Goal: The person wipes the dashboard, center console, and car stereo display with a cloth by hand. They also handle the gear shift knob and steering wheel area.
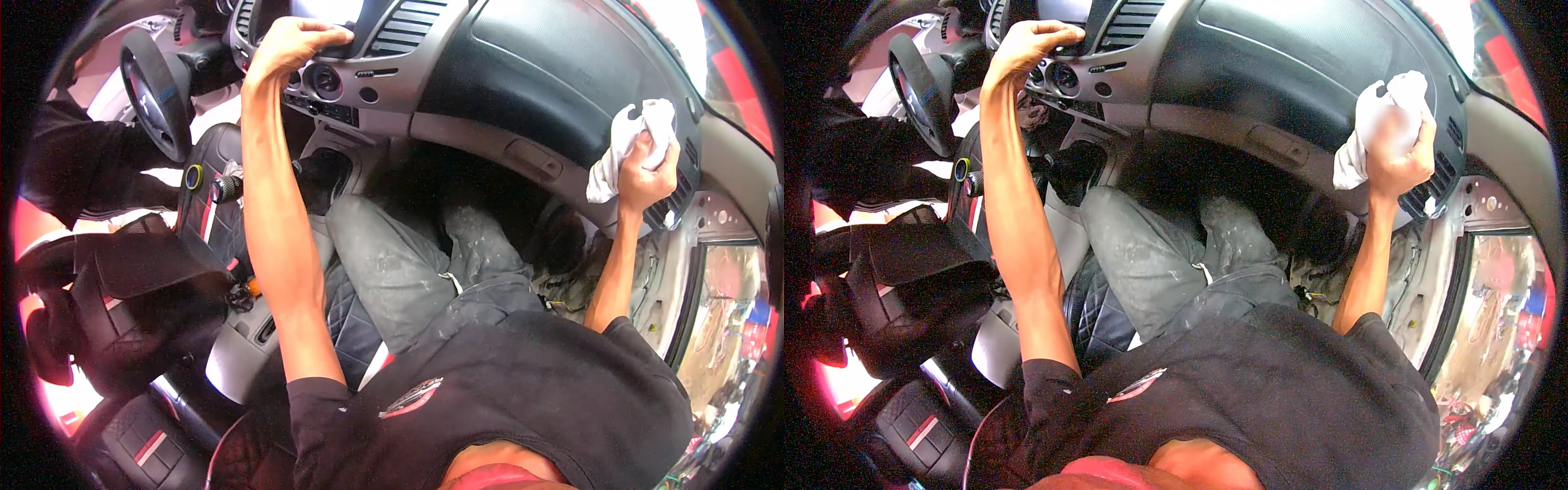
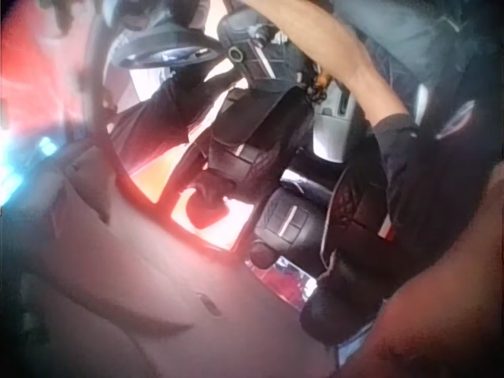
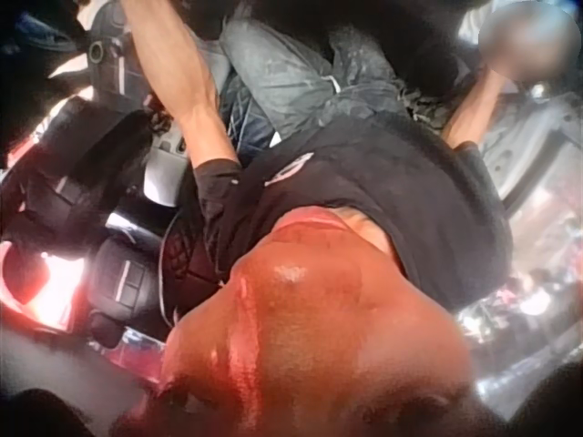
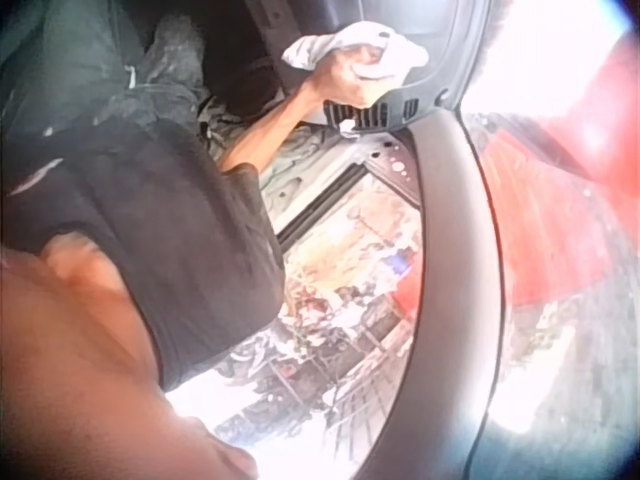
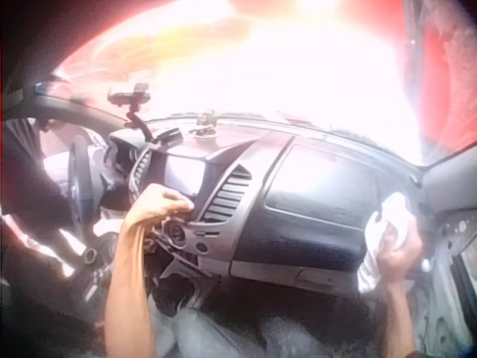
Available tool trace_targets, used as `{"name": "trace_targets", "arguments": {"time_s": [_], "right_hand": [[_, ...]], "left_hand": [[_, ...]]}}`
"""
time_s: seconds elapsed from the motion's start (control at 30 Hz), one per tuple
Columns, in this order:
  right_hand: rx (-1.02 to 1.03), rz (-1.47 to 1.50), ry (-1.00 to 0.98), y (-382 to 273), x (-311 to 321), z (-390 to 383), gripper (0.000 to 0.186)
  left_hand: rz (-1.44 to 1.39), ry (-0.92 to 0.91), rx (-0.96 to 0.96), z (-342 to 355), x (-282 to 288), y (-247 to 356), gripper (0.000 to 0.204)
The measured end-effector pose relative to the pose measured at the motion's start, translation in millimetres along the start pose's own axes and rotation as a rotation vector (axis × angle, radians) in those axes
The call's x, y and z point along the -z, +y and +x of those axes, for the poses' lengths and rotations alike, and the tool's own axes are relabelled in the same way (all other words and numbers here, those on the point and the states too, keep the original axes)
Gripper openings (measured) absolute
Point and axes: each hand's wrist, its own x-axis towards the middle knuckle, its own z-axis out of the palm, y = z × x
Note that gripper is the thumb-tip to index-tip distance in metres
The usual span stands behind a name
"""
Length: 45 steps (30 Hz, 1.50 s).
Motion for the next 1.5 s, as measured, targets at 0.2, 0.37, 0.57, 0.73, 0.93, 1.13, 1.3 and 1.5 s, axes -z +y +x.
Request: {"name": "trace_targets", "arguments": {"time_s": [0.2,0.37,0.57,0.73,0.93,1.13,1.3,1.5], "right_hand": [[0.018,0.002,0.003,0.5,0.7,0.6,0.031],[-0.012,-0.016,-0.007,2.0,-0.5,0.4,0.031],[-0.006,-0.011,0.001,0.9,1.9,0.8,0.031],[0.015,0.000,0.003,2.4,-1.1,-0.5,0.030],[-0.008,-0.003,-0.001,7.6,0.3,-1.0,0.032],[-0.009,-0.027,0.000,5.7,0.0,0.2,0.032],[-0.010,-0.001,-0.012,0.4,0.8,0.2,0.030],[-0.022,0.001,-0.019,-1.9,-0.6,-0.6,0.030]], "left_hand": [[0.015,0.015,0.005,-0.1,-1.1,0.2,0.028],[0.007,0.039,-0.005,0.6,-2.3,-2.8,0.027],[-0.074,0.052,-0.093,-7.4,-13.4,-11.7,0.020],[-0.034,0.049,-0.157,-17.0,-15.2,-11.8,0.014],[-0.081,0.024,-0.232,-16.4,-12.5,-17.4,0.015],[-0.091,0.073,-0.141,-15.5,-17.7,-15.5,0.016],[-0.086,0.101,-0.069,-18.0,-27.8,-7.2,0.016],[-0.049,0.124,-0.186,-15.5,-23.7,-16.7,0.015]]}}
